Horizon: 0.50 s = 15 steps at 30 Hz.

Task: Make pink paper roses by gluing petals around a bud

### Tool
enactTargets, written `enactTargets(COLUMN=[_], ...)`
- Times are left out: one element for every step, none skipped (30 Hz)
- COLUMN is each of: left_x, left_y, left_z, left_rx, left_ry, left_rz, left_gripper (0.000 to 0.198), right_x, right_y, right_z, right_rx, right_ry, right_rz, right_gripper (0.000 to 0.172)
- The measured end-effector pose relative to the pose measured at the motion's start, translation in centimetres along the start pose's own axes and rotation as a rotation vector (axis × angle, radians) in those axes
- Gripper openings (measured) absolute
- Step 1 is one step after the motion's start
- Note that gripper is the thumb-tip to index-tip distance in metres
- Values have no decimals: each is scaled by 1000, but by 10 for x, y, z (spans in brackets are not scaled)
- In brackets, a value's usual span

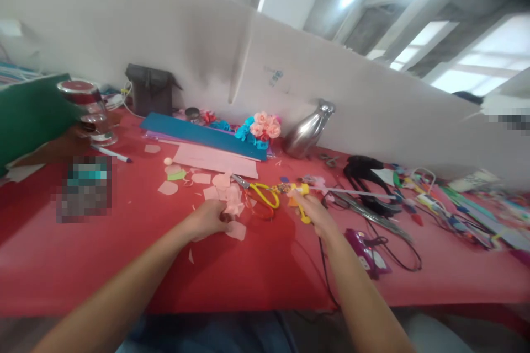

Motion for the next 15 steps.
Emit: enactTargets(left_x=[1, 1, 2, 2, 2, 3, 4, 4, 5, 5, 5, 5, 4, 3, 2], left_y=[0, -1, -1, -2, -3, -4, -5, -6, -7, -8, -8, -9, -9, -10, -11], left_z=[-1, -2, -2, -3, -4, -4, -5, -5, -6, -6, -6, -6, -5, -5, -4], left_rx=[0, 5, 8, 10, 12, 12, 15, 17, 18, 18, 12, 3, -7, -16, -28], left_ry=[4, 11, 19, 29, 37, 44, 49, 52, 52, 50, 48, 44, 39, 34, 29], left_rz=[43, 78, 105, 125, 141, 152, 156, 155, 151, 145, 138, 131, 123, 113, 98], left_gripper=[12, 12, 14, 16, 19, 21, 22, 23, 23, 24, 25, 26, 26, 27, 27], right_x=[-3, -6, -9, -13, -16, -20, -23, -26, -28, -29, -29, -26, -22, -15, -6], right_y=[-2, -3, -4, -6, -6, -7, -7, -6, -6, -5, -4, -4, -2, 0, 4], right_z=[-7, -14, -20, -25, -29, -32, -34, -36, -37, -37, -36, -34, -31, -26, -21], right_rx=[-36, -72, -112, -174, -236, -283, -316, -333, -338, -341, -355, -388, -442, -495, -546], right_ry=[5, -3, -27, -72, -113, -147, -165, -171, -168, -162, -156, -155, -163, -185, -232], right_rz=[39, 76, 131, 234, 342, 426, 481, 506, 508, 509, 529, 566, 614, 664, 704], right_gripper=[49, 48, 45, 44, 43, 41, 39, 37, 34, 33, 32, 31, 31, 31, 31])
Point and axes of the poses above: each hand's wrist, its own z-axis away from the middle knuckle, its own y-axis out of the palm, x = y × z, the point moved 1 cm from there along -z, towards the middle knuckle
